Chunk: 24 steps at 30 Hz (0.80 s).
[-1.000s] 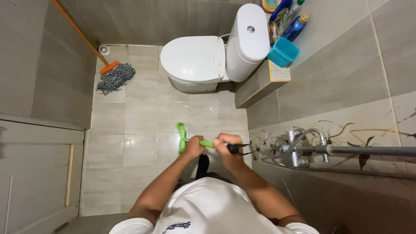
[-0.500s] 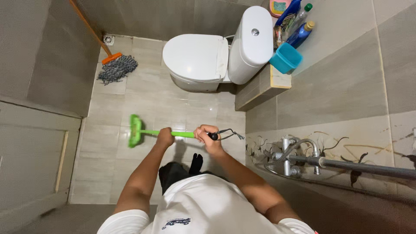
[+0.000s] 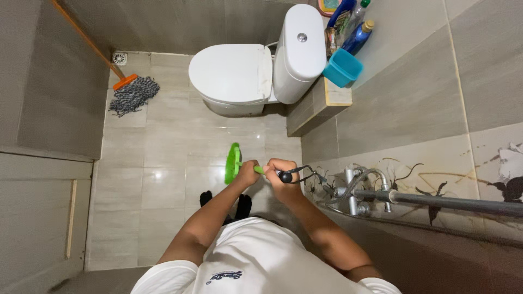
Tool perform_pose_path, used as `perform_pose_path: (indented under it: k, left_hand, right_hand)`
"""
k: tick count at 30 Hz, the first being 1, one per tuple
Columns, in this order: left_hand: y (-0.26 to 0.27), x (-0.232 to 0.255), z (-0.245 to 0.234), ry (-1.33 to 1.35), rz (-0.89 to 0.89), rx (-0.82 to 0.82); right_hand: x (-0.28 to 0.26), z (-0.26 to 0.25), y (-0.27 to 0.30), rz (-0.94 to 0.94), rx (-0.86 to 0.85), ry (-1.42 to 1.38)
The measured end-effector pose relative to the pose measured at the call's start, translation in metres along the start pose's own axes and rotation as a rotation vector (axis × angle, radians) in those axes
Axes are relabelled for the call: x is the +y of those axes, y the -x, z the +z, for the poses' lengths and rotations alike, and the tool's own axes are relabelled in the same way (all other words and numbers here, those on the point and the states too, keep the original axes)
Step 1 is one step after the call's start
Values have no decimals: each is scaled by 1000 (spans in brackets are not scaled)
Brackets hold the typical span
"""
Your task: The person uses a green squeegee to push water across the tiled bathroom floor toward a drain, while holding a pair of glasses in their other hand.
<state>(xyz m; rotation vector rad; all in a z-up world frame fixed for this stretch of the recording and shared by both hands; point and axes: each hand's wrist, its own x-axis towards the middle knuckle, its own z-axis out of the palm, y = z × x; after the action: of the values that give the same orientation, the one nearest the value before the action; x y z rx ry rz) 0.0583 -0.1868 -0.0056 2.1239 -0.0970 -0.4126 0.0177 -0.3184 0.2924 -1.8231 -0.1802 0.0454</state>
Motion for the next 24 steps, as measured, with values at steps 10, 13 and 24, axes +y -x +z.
perform_pose_path:
  k: [10, 13, 24]
  left_hand:
    - [18, -25, -63, -31, 16, 172]
    - [25, -68, -95, -69, -23, 278]
    - [-20, -128, -125, -19, -10, 226]
  right_hand:
    - [-18, 10, -10, -18, -88, -243]
    - [8, 49, -30, 22, -117, -336]
    - [-12, 110, -74, -6, -155, -160]
